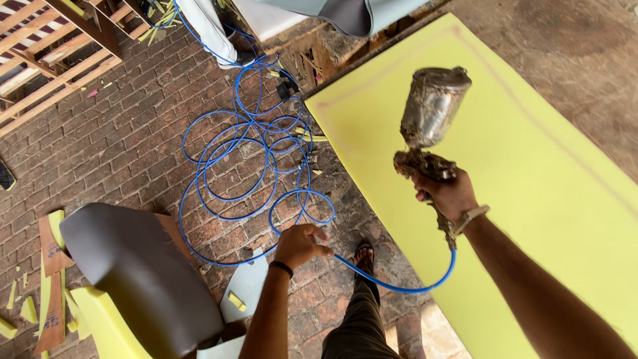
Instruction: The person aligns a gray sheet over a yellow foam sheet on a workbench, then uses a spray gun to apply adhesive to the yellow foam. They place the gray sheet onto the adhesive, smooth it out, and repeat the process with additional layers.
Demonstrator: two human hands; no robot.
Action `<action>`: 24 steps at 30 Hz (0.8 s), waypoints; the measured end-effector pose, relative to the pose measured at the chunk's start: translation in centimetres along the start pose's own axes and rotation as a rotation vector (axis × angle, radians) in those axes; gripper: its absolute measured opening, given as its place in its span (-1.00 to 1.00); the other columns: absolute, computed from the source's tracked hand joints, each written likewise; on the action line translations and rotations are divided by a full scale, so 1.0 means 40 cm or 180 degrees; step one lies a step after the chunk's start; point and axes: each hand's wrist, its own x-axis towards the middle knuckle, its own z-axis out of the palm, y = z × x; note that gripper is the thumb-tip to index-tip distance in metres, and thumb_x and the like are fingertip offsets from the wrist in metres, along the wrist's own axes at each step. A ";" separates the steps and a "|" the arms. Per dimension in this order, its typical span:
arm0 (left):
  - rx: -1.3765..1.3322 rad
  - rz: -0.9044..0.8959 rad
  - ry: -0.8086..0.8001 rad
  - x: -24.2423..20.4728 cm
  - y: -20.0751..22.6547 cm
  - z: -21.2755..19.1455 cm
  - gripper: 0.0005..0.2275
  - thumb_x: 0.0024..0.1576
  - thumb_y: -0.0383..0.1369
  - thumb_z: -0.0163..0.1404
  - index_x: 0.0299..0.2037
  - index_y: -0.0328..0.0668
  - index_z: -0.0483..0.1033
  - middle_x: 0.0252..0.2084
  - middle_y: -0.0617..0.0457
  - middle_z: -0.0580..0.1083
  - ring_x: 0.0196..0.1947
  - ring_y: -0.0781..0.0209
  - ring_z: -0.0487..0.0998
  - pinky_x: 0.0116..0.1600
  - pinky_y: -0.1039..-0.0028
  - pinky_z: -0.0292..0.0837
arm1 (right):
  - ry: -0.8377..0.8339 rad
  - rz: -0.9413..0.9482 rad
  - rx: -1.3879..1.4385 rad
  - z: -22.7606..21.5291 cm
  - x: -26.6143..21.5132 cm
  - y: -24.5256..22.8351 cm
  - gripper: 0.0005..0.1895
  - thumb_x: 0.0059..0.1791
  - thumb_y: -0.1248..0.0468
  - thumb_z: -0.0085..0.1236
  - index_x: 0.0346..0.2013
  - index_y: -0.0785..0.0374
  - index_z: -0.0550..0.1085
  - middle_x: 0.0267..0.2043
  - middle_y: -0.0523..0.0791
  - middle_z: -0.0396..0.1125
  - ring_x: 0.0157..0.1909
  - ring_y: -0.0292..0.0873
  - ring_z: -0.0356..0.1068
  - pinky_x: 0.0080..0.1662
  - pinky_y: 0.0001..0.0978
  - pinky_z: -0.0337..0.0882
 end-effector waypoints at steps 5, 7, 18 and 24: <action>0.0149 0.0564 -0.0214 -0.135 0.116 0.232 -0.63 -0.36 -0.19 0.47 -0.36 -0.04 0.68 -0.46 0.13 0.60 -0.42 0.26 0.62 -0.26 0.40 0.48 | 0.0134 0.0200 -0.0256 -0.207 -0.396 0.156 -0.82 -0.04 0.44 0.23 -0.18 0.50 0.50 -0.40 -0.02 0.44 -0.45 -0.16 0.43 -0.37 -0.30 0.49; 0.0070 0.0827 -0.0303 -0.209 0.160 0.339 -0.64 -0.37 -0.17 0.46 -0.39 -0.05 0.67 -0.44 0.16 0.61 -0.40 0.27 0.65 -0.24 0.41 0.53 | 0.0230 0.0280 -0.0375 -0.302 -0.560 0.224 -0.83 -0.03 0.43 0.23 -0.19 0.49 0.50 -0.40 -0.02 0.44 -0.43 -0.17 0.45 -0.34 -0.32 0.50; 0.1235 0.1571 -0.1759 -0.573 0.434 0.758 -0.64 -0.33 -0.05 0.44 -0.40 0.04 0.70 -0.39 0.17 0.62 -0.33 0.24 0.64 -0.17 0.31 0.53 | 0.1347 0.0993 0.0213 -0.619 -1.375 0.406 -0.76 -0.05 0.45 0.20 -0.10 0.50 0.51 -0.38 0.01 0.44 -0.44 -0.14 0.46 -0.35 -0.29 0.50; 0.1248 0.1634 -0.1788 -0.611 0.462 0.847 -0.65 -0.31 -0.08 0.45 -0.40 0.01 0.70 -0.36 0.16 0.63 -0.30 0.24 0.65 -0.14 0.34 0.54 | 0.2165 0.0669 0.0227 -0.723 -1.454 0.405 -0.69 -0.05 0.41 0.23 -0.03 0.45 0.49 -0.32 -0.01 0.47 -0.42 -0.15 0.46 -0.34 -0.31 0.50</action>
